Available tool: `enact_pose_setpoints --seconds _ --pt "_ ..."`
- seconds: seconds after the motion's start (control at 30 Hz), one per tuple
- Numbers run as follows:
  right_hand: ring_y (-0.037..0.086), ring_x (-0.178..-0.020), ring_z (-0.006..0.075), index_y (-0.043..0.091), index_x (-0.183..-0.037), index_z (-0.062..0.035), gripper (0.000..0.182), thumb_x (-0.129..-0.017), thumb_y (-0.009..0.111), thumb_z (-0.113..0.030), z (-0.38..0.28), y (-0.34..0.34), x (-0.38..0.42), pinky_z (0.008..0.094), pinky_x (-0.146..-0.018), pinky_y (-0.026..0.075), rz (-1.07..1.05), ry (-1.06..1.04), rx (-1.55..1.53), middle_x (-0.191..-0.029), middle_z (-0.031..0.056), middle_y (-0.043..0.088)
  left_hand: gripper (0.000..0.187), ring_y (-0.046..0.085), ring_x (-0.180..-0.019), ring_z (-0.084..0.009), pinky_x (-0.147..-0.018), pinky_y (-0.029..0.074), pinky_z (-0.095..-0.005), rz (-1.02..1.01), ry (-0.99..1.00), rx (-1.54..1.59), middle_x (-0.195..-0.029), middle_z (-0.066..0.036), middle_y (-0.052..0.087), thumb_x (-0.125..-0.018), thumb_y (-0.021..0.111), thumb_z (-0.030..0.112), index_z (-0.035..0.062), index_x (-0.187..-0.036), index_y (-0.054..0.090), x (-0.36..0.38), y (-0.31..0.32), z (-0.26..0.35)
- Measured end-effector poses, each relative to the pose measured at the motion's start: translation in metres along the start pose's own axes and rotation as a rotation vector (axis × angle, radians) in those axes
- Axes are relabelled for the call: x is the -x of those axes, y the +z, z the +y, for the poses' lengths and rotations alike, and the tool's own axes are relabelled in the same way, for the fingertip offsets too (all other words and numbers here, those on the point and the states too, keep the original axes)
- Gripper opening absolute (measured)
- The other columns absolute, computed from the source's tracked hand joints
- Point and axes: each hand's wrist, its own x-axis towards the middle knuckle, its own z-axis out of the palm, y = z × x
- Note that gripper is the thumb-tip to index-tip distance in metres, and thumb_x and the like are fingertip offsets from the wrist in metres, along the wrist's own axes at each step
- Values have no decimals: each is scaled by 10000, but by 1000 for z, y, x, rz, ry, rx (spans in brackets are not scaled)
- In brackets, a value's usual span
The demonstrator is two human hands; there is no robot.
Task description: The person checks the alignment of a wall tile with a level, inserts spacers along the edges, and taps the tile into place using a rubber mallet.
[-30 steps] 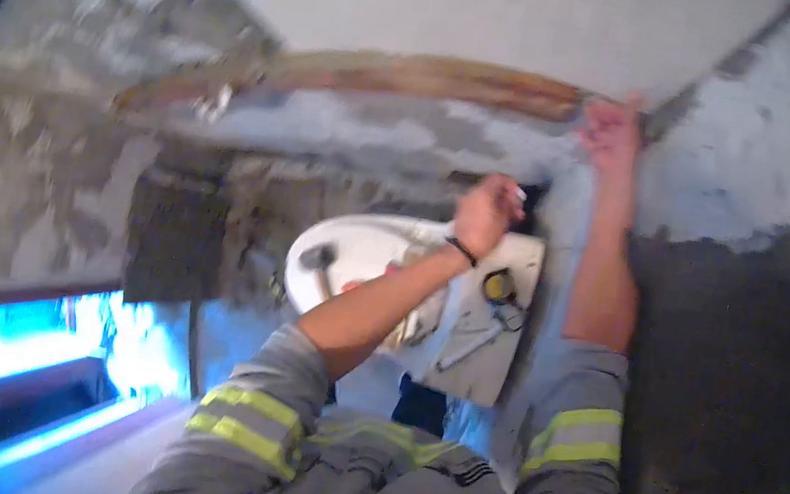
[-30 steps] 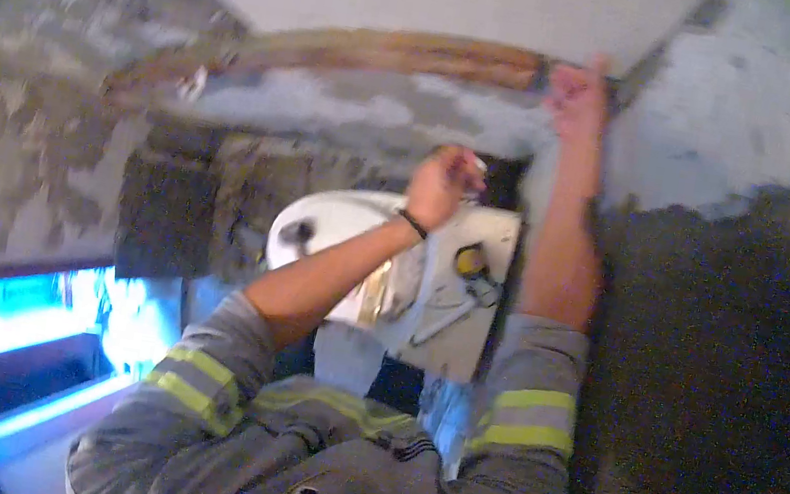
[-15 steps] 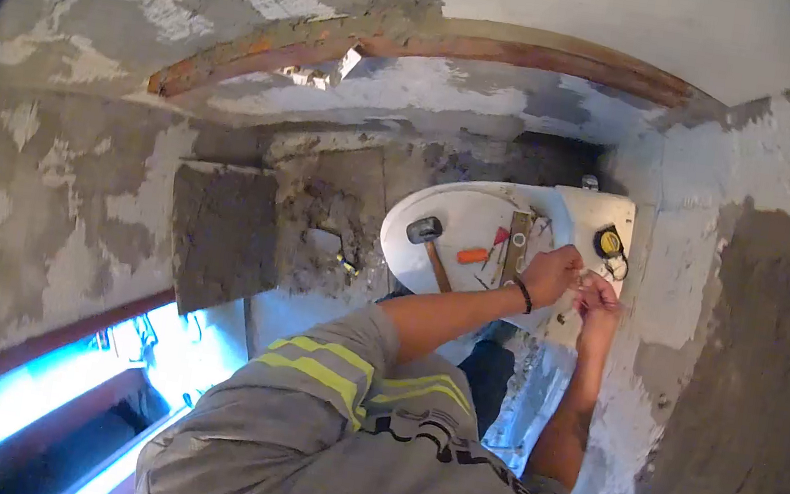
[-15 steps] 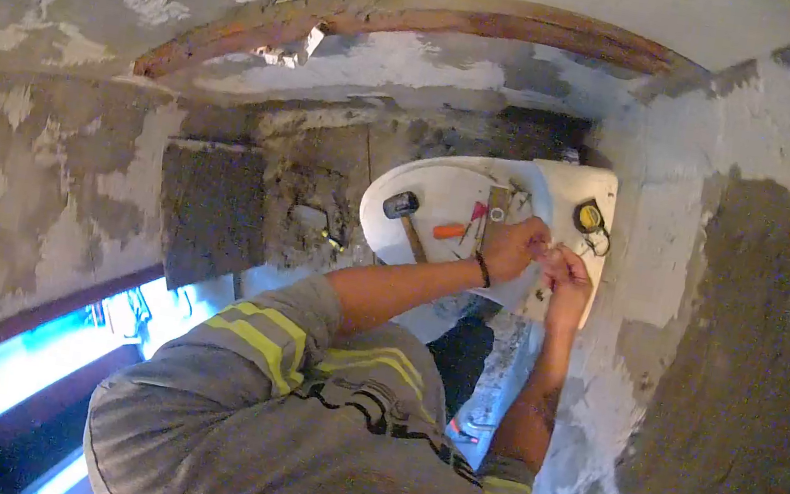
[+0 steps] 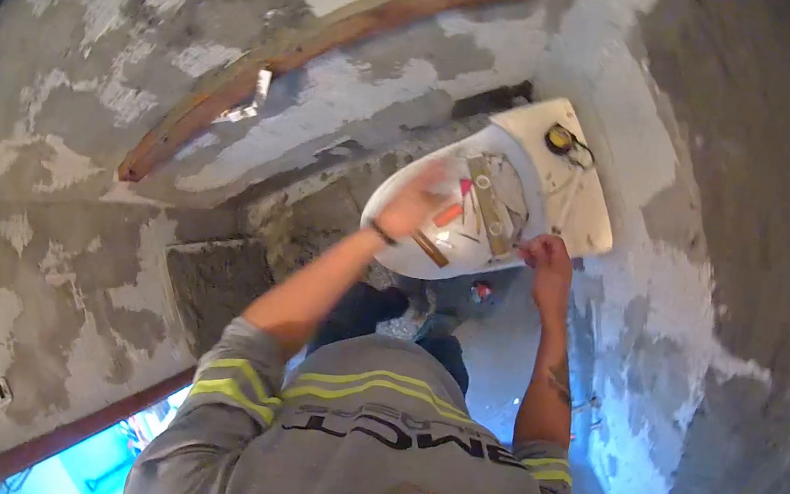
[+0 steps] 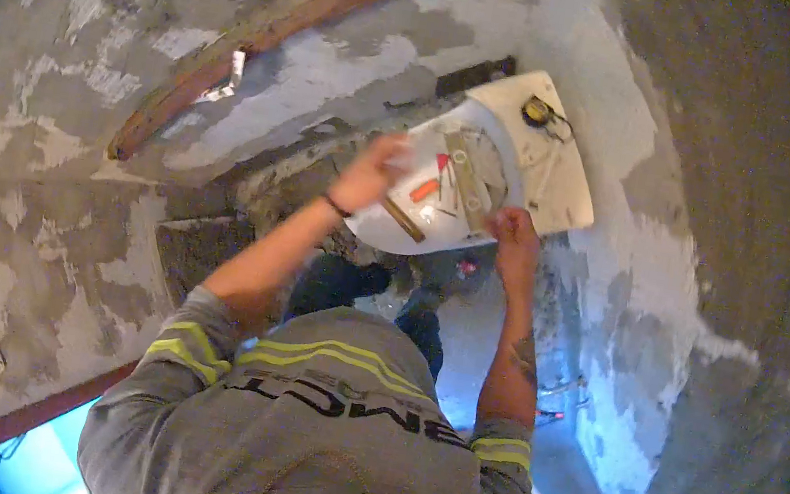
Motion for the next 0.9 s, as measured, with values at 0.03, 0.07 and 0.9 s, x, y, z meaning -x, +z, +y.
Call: enact_pose_setpoints --seconds 0.03,0.07,0.9 --pt "629 -836 136 600 -1042 -31 161 -954 572 -163 28 -21 20 281 -717 523 -5 -4 -48 -921 50 646 489 598 -1026 -171 -839 497 -295 46 -145 42 -1244 -96 579 -921 583 63 86 -1383 425 5 -28 3" --pt "628 -837 138 602 -1063 -30 177 -955 569 -166 53 -41 42 283 -707 524 -10 -12 -94 -927 53 644 507 606 -968 -148 -783 501 -284 99 -287 90 -1201 -91 608 -927 606 113 81 -1395 413 11 -55 6" --pt "668 -862 295 688 -1028 -48 173 -898 581 -90 -26 -75 12 375 -768 529 422 -20 355 -924 155 689 207 619 -995 -344 -869 493 -428 -654 762 -1069 -1087 -170 650 -892 613 163 24 -1041 649 -252 -36 200"
